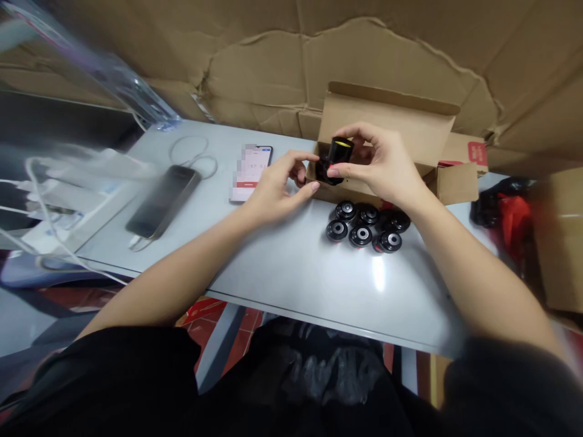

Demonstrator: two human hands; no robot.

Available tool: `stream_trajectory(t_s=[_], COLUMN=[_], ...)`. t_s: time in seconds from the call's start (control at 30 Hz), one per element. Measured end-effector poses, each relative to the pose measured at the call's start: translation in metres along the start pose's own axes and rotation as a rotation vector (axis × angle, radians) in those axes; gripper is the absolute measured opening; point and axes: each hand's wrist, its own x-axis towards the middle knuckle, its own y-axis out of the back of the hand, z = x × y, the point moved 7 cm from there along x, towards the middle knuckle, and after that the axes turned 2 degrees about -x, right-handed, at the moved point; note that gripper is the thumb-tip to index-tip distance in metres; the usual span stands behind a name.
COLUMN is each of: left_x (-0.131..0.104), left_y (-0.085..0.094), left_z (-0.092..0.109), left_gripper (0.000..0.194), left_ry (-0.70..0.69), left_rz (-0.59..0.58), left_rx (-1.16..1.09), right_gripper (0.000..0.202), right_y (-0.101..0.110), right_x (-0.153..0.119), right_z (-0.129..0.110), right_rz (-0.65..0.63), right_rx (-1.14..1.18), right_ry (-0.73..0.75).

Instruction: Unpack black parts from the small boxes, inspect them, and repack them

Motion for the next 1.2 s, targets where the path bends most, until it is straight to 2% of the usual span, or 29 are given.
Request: stream_trajectory(t_s=[0.13,0.27,0.5,0.7,0.87,1.0,1.1,1.2], left_x=[0.001,0.002,0.003,0.004,0.004,0.003,0.003,0.003], left_y=[0.0,0.0,0.0,-0.001,0.0,-0.001,-0.001,-0.001], left_z=[0.004,0.007,0.011,0.01,0.011,0.008,0.007,0.008], left_gripper=[0.025,0.017,0.014,0.013,0.008,0.007,0.01,0.011], left_ry=[-0.016,-0.025,-0.042,0.008,0.031,0.029,0.015,0.005], left_rz=[-0.014,-0.015,-0.014,-0.059,-0.068,-0.057,-0.04,-0.045], left_rx=[0.012,0.013,0.002,0.047,0.042,0.044,0.043,0.042], right_gripper=[0.066,0.067,0.057,0.061,0.073,0.058,0.055,0.051], right_y=[0.004,0.003,0.003,-0.004,-0.001,0.002,0.002,0.003], right_x=[0.002,0.003,-0.001,-0.004,-0.007,-0.01,-0.012,-0.013], right_z=[0.009,0.015,0.006,-0.002,-0.008,-0.009,-0.008,-0.012], right_rz=[0.094,0.062,0.066,-0.026,0.057,0.138,0.129,0.101], right_rx=[0.076,0.023,-0.078,-0.04,0.041,0.037,-0.017,-0.186], right_ry=[-0.048,-0.029,0.025,-0.055,-0.045,0.001,0.021,0.044])
